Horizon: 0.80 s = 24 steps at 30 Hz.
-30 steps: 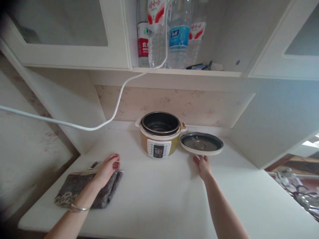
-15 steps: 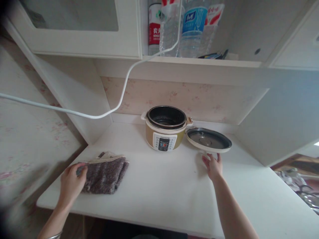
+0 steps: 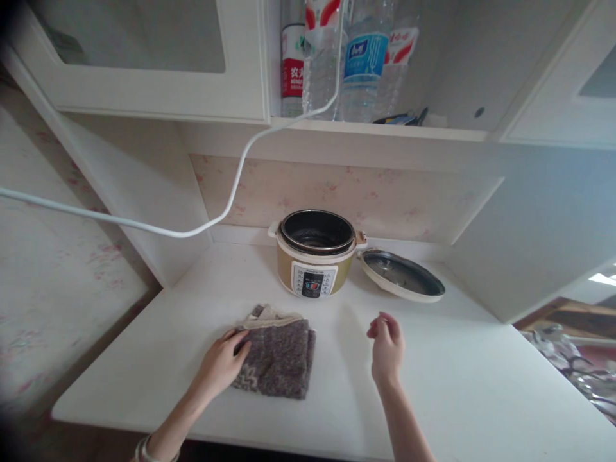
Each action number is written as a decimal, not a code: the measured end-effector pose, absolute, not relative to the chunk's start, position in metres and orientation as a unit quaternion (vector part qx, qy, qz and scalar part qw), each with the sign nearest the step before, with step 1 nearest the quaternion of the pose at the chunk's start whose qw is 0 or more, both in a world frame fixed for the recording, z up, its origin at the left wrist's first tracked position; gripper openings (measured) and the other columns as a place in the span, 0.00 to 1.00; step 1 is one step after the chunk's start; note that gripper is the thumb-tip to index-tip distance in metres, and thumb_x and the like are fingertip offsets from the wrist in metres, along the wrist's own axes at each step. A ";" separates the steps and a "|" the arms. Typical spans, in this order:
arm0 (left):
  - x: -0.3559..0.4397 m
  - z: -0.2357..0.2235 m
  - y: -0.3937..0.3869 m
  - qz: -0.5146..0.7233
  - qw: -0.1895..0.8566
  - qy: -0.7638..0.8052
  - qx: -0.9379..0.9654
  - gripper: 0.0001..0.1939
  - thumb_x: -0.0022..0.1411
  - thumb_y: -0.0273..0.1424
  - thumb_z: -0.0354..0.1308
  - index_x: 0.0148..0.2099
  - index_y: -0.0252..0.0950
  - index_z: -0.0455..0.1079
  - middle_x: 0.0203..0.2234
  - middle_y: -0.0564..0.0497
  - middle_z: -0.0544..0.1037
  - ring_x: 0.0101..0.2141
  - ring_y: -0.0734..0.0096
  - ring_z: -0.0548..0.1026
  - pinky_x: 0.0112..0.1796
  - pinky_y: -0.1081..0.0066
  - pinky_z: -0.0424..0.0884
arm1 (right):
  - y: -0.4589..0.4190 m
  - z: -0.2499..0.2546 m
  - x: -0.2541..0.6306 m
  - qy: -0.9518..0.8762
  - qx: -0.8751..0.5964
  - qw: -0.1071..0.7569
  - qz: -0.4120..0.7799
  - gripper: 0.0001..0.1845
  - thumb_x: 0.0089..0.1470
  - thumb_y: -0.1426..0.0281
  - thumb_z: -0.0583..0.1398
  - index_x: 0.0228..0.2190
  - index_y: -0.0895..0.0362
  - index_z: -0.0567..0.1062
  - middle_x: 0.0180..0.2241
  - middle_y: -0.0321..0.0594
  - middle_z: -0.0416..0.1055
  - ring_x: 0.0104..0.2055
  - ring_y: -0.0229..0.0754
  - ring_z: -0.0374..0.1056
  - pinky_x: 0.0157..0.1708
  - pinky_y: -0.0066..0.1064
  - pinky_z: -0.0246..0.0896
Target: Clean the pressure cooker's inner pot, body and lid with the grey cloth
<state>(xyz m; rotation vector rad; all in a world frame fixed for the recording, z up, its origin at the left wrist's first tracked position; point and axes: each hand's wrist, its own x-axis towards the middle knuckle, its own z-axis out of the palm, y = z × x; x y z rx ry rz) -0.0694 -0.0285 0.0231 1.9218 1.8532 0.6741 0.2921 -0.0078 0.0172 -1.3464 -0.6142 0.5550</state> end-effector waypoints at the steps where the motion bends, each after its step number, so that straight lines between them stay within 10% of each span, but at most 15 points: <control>1: -0.055 0.025 -0.026 0.254 0.230 0.639 0.688 0.19 0.60 0.39 0.50 0.50 0.42 0.73 0.49 0.43 0.74 0.49 0.56 0.71 0.51 0.63 0.63 | -0.019 0.019 0.276 -0.331 -0.604 0.676 0.263 0.14 0.50 0.61 0.59 0.38 0.55 0.71 0.25 0.33 0.67 0.24 0.35 0.64 0.24 0.26 0.63; 4: -0.013 0.028 -0.017 0.268 0.351 0.561 0.701 0.20 0.60 0.38 0.50 0.53 0.41 0.71 0.50 0.44 0.74 0.50 0.59 0.71 0.52 0.65 0.62 | -0.052 0.028 0.236 -0.586 -0.579 0.492 0.283 0.17 0.54 0.58 0.57 0.43 0.52 0.73 0.40 0.42 0.73 0.40 0.45 0.70 0.42 0.39 0.66; 10: 0.027 0.056 0.024 0.321 0.434 0.480 0.692 0.19 0.57 0.39 0.56 0.49 0.39 0.72 0.47 0.43 0.75 0.46 0.60 0.73 0.48 0.67 0.66 | -0.083 0.037 0.241 -0.833 -0.511 0.132 0.167 0.37 0.49 0.50 0.59 0.59 0.40 0.58 0.63 0.37 0.51 0.64 0.57 0.45 0.60 0.62 0.28; 19: 0.017 0.185 0.136 0.431 0.420 0.573 0.557 0.16 0.59 0.42 0.55 0.35 0.32 0.71 0.29 0.45 0.75 0.28 0.68 0.72 0.23 0.75 0.65 | -0.085 0.016 0.291 -0.813 -0.549 0.142 0.129 0.30 0.55 0.54 0.56 0.58 0.44 0.61 0.60 0.38 0.57 0.62 0.54 0.52 0.61 0.57 0.36; 24: 0.027 0.203 0.182 0.374 0.329 0.672 0.548 0.18 0.46 0.41 0.67 0.21 0.34 0.65 0.18 0.47 0.69 0.32 0.55 0.74 0.25 0.71 0.65 | -0.087 0.007 0.288 -0.807 -0.558 0.168 0.098 0.27 0.56 0.55 0.55 0.57 0.45 0.65 0.58 0.38 0.60 0.61 0.53 0.55 0.61 0.57 0.39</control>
